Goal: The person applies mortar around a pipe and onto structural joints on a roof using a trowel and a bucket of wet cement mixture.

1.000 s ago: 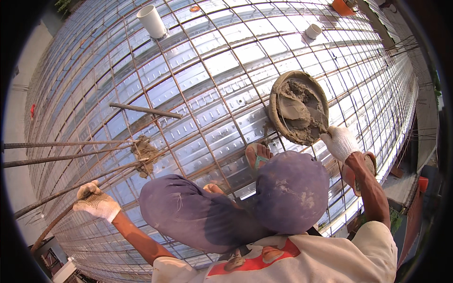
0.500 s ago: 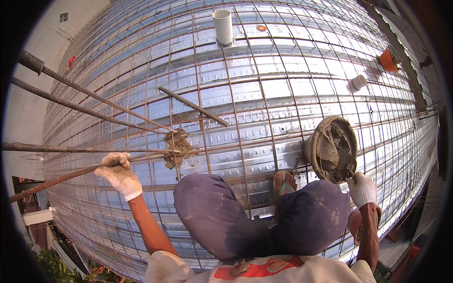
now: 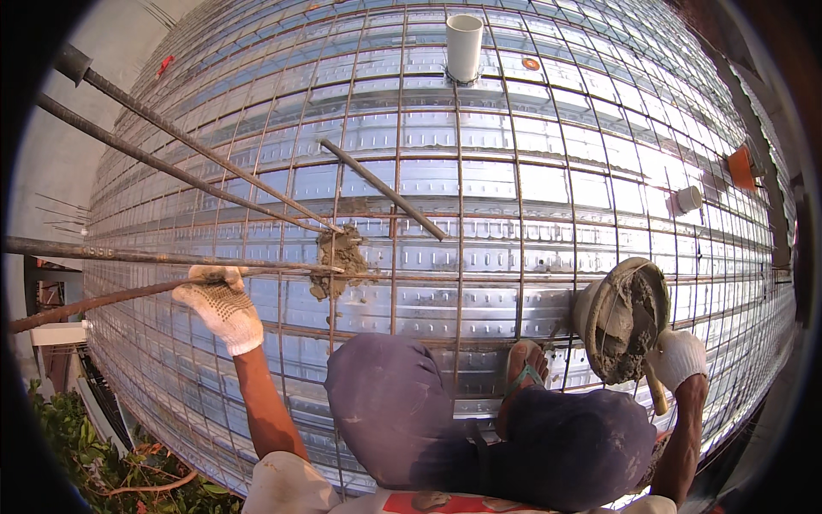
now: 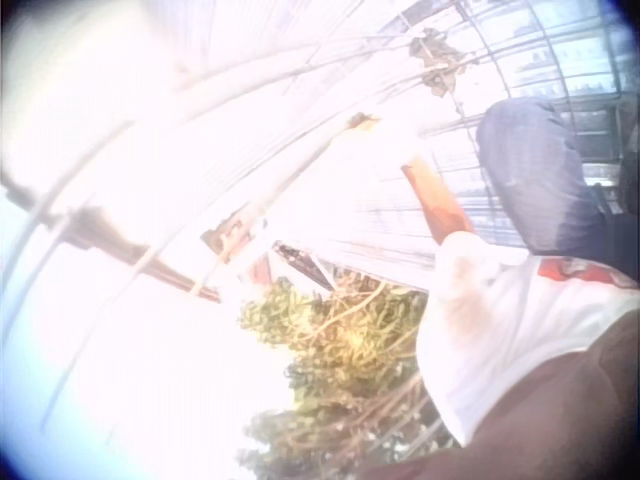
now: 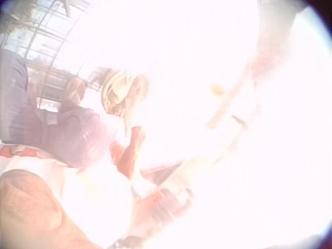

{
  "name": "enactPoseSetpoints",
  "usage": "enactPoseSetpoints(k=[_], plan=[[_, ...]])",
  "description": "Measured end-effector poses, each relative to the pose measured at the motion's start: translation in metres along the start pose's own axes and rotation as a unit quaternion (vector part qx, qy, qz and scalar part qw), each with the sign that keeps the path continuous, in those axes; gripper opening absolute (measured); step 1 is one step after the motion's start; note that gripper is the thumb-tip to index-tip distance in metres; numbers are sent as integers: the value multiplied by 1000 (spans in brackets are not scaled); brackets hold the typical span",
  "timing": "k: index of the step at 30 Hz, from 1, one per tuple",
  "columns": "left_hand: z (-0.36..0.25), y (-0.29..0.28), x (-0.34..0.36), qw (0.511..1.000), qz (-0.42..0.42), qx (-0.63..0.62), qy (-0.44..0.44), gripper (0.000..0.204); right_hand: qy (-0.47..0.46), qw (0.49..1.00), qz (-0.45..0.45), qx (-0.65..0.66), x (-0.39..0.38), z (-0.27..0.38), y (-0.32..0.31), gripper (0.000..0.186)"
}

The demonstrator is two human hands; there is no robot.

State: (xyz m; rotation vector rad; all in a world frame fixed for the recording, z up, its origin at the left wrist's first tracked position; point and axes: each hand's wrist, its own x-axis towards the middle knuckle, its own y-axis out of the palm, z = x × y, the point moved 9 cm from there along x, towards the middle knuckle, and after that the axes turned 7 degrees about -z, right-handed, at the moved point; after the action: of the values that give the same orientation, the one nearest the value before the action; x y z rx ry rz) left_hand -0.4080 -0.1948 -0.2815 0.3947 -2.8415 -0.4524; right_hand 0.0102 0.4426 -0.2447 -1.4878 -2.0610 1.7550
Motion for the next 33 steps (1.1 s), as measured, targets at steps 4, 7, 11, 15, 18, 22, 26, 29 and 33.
enactPoseSetpoints(k=[4, 7, 11, 15, 18, 22, 26, 29, 33], plan=[[-10, 19, 0, 996, 64, 12, 55, 74, -225, 911, -236, 251, 22, 134, -97, 26], [-7, 28, -2, 998, 33, 20, 58, 75, -342, 891, -125, 272, 75, 265, -92, 38], [-7, 36, -1, 996, 63, 20, 60, 71, -394, 874, -141, 248, 129, 410, -81, 45], [-20, 50, -7, 993, 83, 8, 79, 63, -391, 891, -102, 208, 161, 501, -60, 45], [-17, 69, -8, 992, 103, 1, 74, 44, -341, 904, -123, 227, 204, 529, -31, 49], [-23, 54, -12, 996, 24, 54, 74, 37, -351, 894, -57, 272, 206, 533, -51, 45], [-21, 62, -17, 988, 10, 133, 72, 39, -321, 867, 28, 379, 221, 497, -80, 40], [-44, 43, -25, 975, -93, 202, 17, 41, -355, 834, 59, 419, 158, 456, -119, 42], [-61, 21, -69, 920, -237, 280, -138, 47, -368, 798, 102, 466, 60, 335, -154, 40]])
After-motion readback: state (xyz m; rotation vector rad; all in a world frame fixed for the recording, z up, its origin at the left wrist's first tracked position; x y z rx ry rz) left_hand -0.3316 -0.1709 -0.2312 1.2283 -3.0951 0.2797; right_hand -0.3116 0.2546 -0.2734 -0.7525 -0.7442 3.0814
